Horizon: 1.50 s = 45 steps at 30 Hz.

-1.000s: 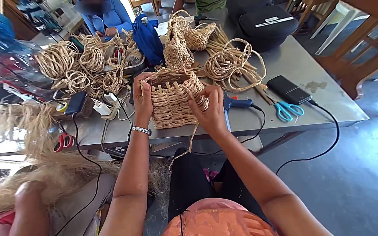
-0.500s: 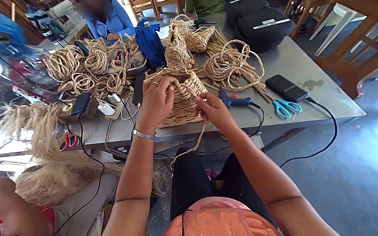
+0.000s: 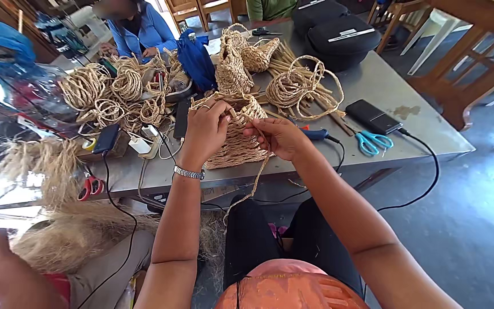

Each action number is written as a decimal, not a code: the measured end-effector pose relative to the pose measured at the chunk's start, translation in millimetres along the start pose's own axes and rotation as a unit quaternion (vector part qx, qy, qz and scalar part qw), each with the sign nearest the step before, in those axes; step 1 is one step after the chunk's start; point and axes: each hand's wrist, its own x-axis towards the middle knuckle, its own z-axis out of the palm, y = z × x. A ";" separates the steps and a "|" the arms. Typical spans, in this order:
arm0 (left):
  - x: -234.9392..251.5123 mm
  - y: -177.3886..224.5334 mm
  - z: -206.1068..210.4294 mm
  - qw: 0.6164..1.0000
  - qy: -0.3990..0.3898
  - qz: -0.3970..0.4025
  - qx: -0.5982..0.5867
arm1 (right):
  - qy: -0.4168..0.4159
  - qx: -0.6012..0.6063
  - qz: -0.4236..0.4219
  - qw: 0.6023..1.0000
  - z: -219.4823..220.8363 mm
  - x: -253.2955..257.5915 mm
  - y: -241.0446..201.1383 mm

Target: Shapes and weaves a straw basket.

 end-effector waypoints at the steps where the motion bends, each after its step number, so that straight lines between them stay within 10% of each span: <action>1: -0.1 0.4 0.7 1.000 0.002 -0.002 -0.001 | 0.002 -0.008 0.004 1.000 -0.1 -0.4 -1.7; 8: -1.4 7.5 2.6 0.999 0.025 -0.034 -0.019 | 0.084 -0.204 -0.123 0.968 1.8 1.8 -12.3; 18: -0.4 6.8 6.2 0.998 0.043 -0.032 -0.030 | 0.187 -0.541 -0.436 0.695 -4.1 16.1 11.2; 45: -12.6 12.3 19.8 0.994 0.107 -0.016 -0.011 | 0.210 -0.440 -0.373 0.789 2.6 -2.9 88.6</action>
